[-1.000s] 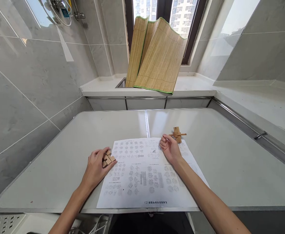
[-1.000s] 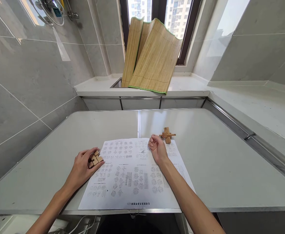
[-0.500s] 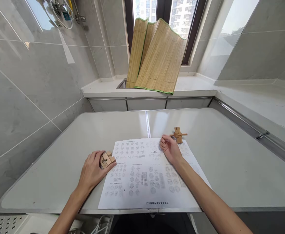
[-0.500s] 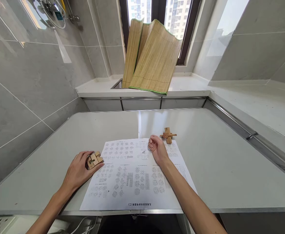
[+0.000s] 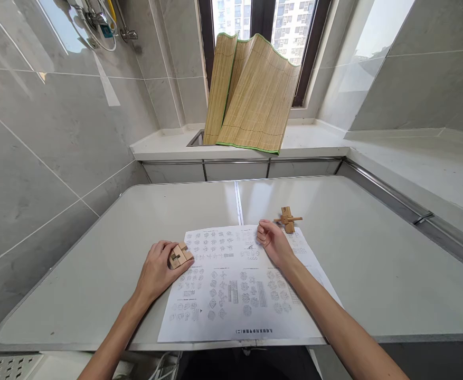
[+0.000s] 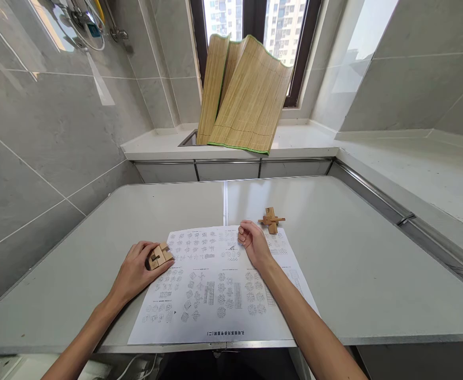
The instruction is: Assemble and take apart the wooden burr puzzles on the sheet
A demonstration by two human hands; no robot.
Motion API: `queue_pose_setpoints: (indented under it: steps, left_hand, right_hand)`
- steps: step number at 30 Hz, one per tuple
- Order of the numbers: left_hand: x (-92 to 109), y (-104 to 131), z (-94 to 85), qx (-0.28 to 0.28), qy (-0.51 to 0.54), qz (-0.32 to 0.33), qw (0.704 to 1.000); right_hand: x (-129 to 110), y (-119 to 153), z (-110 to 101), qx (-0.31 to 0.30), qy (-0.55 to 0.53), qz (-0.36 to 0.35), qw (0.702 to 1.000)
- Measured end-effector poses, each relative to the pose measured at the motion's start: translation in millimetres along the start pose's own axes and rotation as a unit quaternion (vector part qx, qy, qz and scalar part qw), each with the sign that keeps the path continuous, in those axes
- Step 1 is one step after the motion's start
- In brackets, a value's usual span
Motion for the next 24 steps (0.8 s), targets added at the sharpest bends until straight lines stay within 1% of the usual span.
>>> queue_pose_setpoints:
  steps: [3,8,10,13,15,18,21,24]
  left_hand:
    - [20,-17,9.2,-0.011,0.027,0.035,0.999]
    - [66,-54,35.6,-0.039,0.081,0.107,0.99]
    - [81,-65,47.5,-0.047,0.102,0.126,0.986]
    - [96,-75,62.5,-0.053,0.125,0.14,0.981]
    - [101,-77,69.1,-0.052,0.139,0.151,0.977]
    - [102,-76,74.5,-0.056,0.16,0.159,0.973]
    - [96,-73,74.3,-0.057,0.179,0.152,0.97]
    - [84,-69,69.2,-0.05,0.17,0.139,0.974]
  right_hand:
    - [1,2,5,-0.005,0.033,-0.001,0.999]
    - [8,8,19,-0.018,0.124,0.002,0.992]
    - [10,11,27,-0.027,0.204,-0.013,0.978]
    - [12,15,38,-0.035,0.338,-0.045,0.939]
    - [14,17,42,-0.035,0.397,-0.063,0.915]
    - [17,20,46,-0.038,0.473,-0.082,0.877]
    - [20,23,49,-0.042,0.525,-0.094,0.845]
    - [22,25,50,-0.043,0.56,-0.106,0.821]
Point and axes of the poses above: each hand's wrist, its own y-axis away from the middle knuckle, its own z-axis out of the palm, x = y × z, the point moved 8 cm from there along -y, towards the middle knuckle, and after that the axes turned 14 degrees about z, right-handed, at the moved point
